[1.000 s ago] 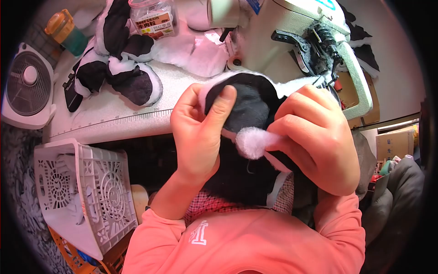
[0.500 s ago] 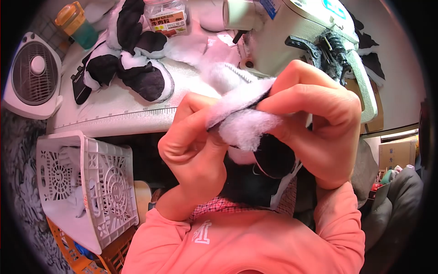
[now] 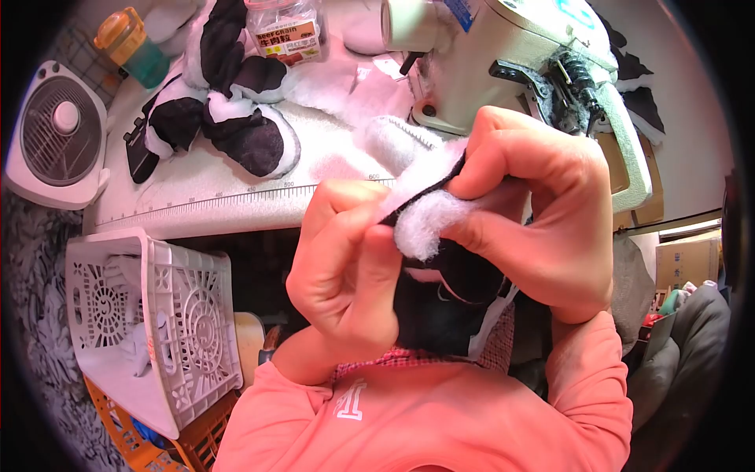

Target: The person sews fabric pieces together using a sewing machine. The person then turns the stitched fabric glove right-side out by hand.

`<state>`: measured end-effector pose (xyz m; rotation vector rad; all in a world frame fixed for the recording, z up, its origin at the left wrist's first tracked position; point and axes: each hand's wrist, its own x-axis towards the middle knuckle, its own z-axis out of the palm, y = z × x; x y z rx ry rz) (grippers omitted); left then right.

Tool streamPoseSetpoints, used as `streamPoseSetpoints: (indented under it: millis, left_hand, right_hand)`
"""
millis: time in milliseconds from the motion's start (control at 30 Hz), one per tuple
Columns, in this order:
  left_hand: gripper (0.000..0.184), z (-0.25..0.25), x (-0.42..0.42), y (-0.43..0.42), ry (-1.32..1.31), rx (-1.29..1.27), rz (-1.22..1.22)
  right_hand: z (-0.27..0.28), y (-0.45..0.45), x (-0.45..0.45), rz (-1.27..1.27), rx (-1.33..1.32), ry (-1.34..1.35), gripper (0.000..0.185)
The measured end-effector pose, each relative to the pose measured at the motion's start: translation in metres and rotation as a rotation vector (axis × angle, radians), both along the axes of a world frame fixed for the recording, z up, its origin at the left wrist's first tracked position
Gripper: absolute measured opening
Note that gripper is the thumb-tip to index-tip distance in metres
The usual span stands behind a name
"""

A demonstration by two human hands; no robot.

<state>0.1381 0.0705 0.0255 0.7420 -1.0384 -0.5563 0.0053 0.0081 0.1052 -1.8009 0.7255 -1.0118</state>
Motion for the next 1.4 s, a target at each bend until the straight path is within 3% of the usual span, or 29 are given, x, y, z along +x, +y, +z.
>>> streamPoseSetpoints:
  millis: [67,167,233,300,400,800,967,1033,1067,1100,1167,1300,1400]
  left_hand:
    - [0.024,0.001,-0.001,-0.002,0.006,-0.006,-0.002]
    - [0.026,0.003,0.001,-0.003,-0.154,-0.047,0.092]
    - [0.017,-0.001,0.011,-0.003,-0.175,0.016,0.090]
    - [0.015,-0.004,0.013,-0.005,-0.182,0.006,0.113]
    - [0.013,-0.008,0.013,-0.002,-0.250,-0.071,0.204]
    - [0.014,0.002,0.022,0.007,-0.545,-0.078,0.317]
    - [0.013,0.014,0.035,0.006,-0.609,-0.008,0.229]
    - [0.012,0.030,0.036,0.009,-0.330,0.298,0.062]
    - [0.029,0.034,0.048,0.008,-0.349,0.320,-0.036]
    - [0.029,0.041,0.051,0.005,-0.353,0.319,-0.032]
    - [0.053,0.058,0.053,-0.003,0.005,0.225,-0.385]
    - [0.066,0.073,0.032,-0.013,0.214,0.366,-0.617]
    - [0.059,0.059,0.014,-0.018,-0.783,0.399,-0.114]
  right_hand:
    - [-0.001,0.000,-0.001,-0.008,-0.005,0.017,0.017]
    - [-0.004,-0.003,-0.002,-0.007,-0.212,0.092,0.016]
    - [-0.003,-0.007,-0.007,0.041,-0.354,0.213,0.016]
    - [0.008,-0.009,-0.014,0.078,-0.318,0.248,0.016]
    - [0.017,-0.019,-0.030,0.164,-0.577,0.453,0.020]
    - [0.009,-0.026,-0.012,-0.032,-0.787,0.292,0.020]
    - [-0.002,-0.023,-0.015,0.044,-0.581,0.259,0.019]
    - [-0.004,-0.023,-0.014,0.012,-0.591,0.228,0.019]
    - [-0.005,-0.022,-0.013,0.012,-0.591,0.223,0.019]
    - [-0.007,-0.022,-0.012,0.004,-0.593,0.219,0.019]
    - [-0.009,-0.022,-0.011,0.000,-0.598,0.213,0.019]
    - [-0.013,-0.024,-0.009,-0.014,-0.630,0.236,0.018]
    - [-0.012,-0.025,-0.010,-0.047,-0.681,0.269,0.018]
